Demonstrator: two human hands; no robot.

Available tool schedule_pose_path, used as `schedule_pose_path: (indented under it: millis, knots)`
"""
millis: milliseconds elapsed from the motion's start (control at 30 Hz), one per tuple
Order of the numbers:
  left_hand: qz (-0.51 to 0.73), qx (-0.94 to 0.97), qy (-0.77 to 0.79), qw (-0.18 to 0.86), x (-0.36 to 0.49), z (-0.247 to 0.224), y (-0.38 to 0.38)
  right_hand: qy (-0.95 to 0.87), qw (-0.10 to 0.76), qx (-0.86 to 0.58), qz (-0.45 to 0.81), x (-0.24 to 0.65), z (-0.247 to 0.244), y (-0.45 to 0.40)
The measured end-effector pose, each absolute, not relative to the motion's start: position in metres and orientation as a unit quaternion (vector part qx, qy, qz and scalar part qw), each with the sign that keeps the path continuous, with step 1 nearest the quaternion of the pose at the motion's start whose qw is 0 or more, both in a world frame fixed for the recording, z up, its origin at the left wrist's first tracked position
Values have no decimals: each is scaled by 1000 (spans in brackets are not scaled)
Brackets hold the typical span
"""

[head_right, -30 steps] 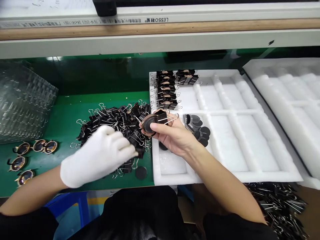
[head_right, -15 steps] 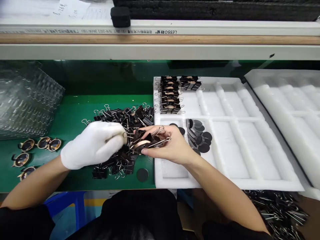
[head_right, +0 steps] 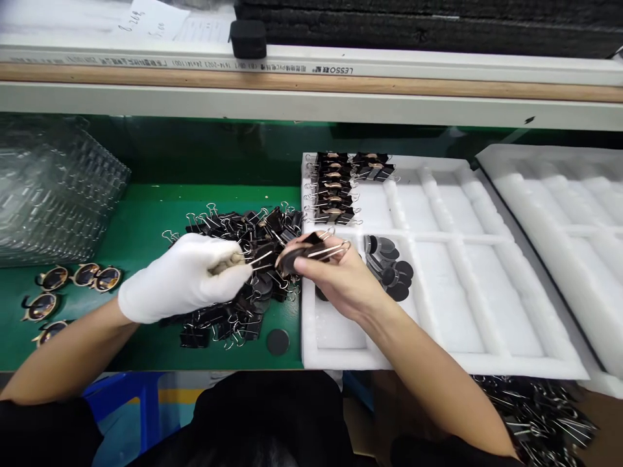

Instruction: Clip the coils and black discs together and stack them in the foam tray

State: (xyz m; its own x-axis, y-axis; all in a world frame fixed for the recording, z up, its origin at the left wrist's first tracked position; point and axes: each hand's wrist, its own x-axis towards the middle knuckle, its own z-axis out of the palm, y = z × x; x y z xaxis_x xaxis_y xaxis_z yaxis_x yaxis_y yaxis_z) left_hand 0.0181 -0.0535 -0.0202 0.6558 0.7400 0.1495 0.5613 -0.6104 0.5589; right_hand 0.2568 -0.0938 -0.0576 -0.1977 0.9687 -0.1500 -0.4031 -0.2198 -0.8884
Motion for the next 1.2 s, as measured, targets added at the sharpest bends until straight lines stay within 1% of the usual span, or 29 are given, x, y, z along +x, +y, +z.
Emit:
schedule_pose_path:
  millis: [100,200,300,467,600,667,733,800,833,867,900,967,1000,1067,1133,1200]
  knots:
    - [183,856,367,315,18,-18,-52,-284,516,-412,696,255,-60,-91]
    - [165,844,360,363,21,-19,-55,-269,507,-428,698,251,-62,-91]
    - [165,842,360,367,24,-24,-57,-263,498,-430,706,246,-65,-94]
    - [168,848,372,339,25,-27,-55,-223,498,-428,720,243,-71,-97]
    - [128,853,372,343,23,-21,-54,-218,498,-419,728,243,-75,-97]
    - [129,830,377,391,22,-20,-54,-237,510,-416,715,244,-76,-96]
    - [144,764,379,502,22,-20,-55,-287,526,-413,685,245,-76,-97]
    - [143,679,370,618,23,-20,-56,-398,534,-391,635,249,-74,-97]
    - [137,655,366,647,24,-20,-57,-468,532,-377,596,251,-72,-97]
    - [133,653,367,649,25,-19,-57,-531,527,-370,550,254,-69,-97]
    - [136,672,377,623,25,-18,-58,-579,520,-374,504,259,-65,-97]
    - [161,738,402,517,25,-16,-59,-614,504,-416,442,269,-58,-94]
    - [179,767,411,460,25,-16,-60,-607,494,-443,438,275,-55,-91]
    - [210,800,414,380,24,-16,-61,-570,467,-467,489,287,-51,-85]
    - [218,816,407,348,23,-18,-62,-524,436,-450,578,294,-48,-81]
    - [211,826,408,328,23,-20,-62,-511,400,-423,632,294,-45,-82]
